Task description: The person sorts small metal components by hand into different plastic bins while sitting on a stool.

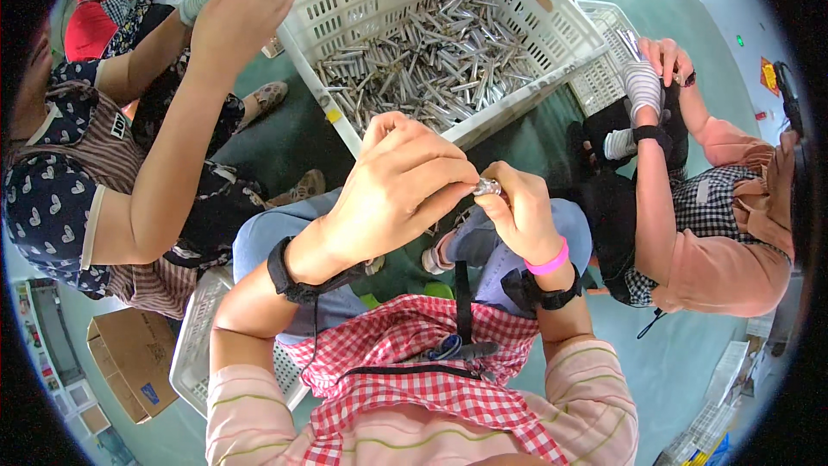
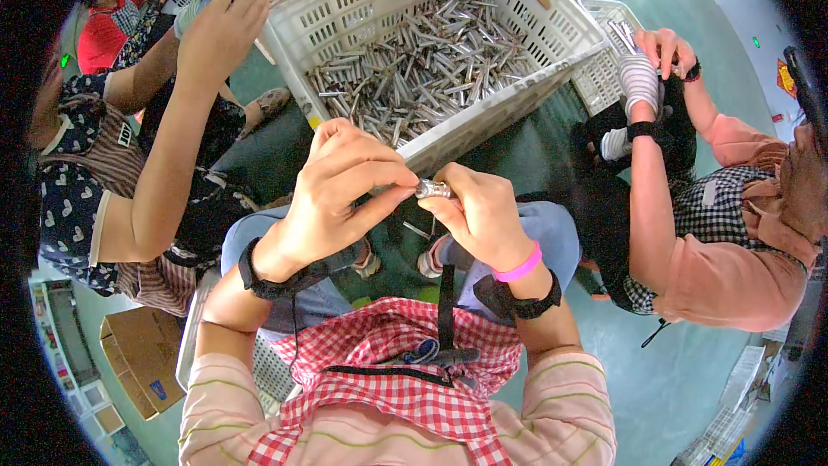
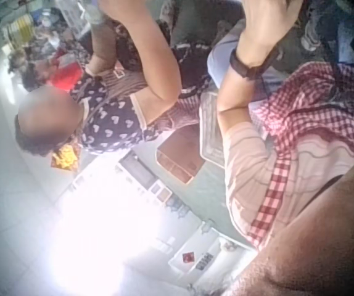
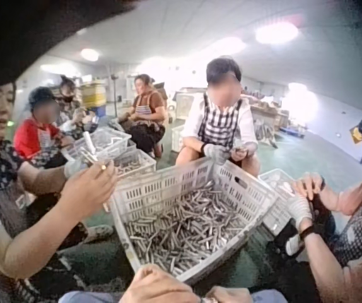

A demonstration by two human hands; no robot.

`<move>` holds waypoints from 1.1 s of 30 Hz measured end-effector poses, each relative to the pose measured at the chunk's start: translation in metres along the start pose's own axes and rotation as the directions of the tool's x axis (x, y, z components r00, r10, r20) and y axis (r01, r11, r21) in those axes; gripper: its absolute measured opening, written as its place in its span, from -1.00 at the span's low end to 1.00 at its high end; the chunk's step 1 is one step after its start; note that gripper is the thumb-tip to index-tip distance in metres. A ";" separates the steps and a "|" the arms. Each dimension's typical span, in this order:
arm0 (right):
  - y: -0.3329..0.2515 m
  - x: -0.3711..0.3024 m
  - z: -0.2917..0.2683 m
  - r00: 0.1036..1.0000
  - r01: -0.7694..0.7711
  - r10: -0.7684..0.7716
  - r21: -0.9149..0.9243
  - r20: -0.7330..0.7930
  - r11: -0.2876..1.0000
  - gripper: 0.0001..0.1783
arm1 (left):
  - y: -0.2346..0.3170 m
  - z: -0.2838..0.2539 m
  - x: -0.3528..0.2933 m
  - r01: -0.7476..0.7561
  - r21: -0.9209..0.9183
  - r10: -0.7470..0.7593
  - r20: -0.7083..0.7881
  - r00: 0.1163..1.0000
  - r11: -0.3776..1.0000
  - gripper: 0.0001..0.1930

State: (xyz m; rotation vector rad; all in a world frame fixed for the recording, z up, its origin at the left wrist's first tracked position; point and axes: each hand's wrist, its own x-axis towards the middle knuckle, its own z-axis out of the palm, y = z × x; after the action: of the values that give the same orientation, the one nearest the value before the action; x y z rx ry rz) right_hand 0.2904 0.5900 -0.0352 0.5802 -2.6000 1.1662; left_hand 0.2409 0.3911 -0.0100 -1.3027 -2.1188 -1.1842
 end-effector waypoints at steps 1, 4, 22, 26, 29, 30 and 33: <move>0.000 0.000 0.000 1.000 -0.001 0.001 0.001 0.000 1.000 -0.63 | 0.000 0.000 0.000 -0.015 0.017 0.015 -0.005 1.000 1.000 -0.79; 0.000 0.000 0.002 1.000 0.009 -0.009 -0.013 -0.011 1.000 -0.64 | -0.001 0.000 -0.001 -0.057 0.053 0.056 0.014 0.998 0.997 -0.80; -0.001 0.001 0.005 0.998 0.054 -0.049 -0.169 0.036 0.984 -0.64 | 0.000 -0.011 0.006 -0.121 0.089 0.105 0.166 0.981 0.989 -0.80; -0.001 0.001 0.004 0.997 0.062 -0.056 -0.129 0.050 0.990 -0.66 | 0.001 -0.009 0.006 -0.113 0.105 0.095 0.164 0.982 0.988 -0.79; -0.005 0.002 -0.001 0.999 0.007 -0.005 -0.051 0.043 0.999 -0.65 | -0.002 -0.010 0.007 -0.083 0.047 0.076 0.140 0.987 0.995 -0.81; -0.006 0.002 -0.004 0.999 -0.035 0.035 -0.002 0.025 0.999 -0.65 | -0.002 -0.013 0.008 -0.021 -0.003 0.021 0.141 0.990 1.000 -0.82; -0.006 0.001 -0.008 0.996 -0.091 0.089 0.054 0.029 0.994 -0.65 | -0.008 -0.023 0.007 0.117 0.040 -0.124 0.277 0.953 0.992 -0.85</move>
State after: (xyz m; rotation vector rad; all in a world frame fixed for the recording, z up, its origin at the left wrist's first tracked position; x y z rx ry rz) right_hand 0.2925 0.5925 -0.0259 0.4973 -2.6488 1.2700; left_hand 0.2282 0.3746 0.0045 -1.4189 -2.4353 -1.0705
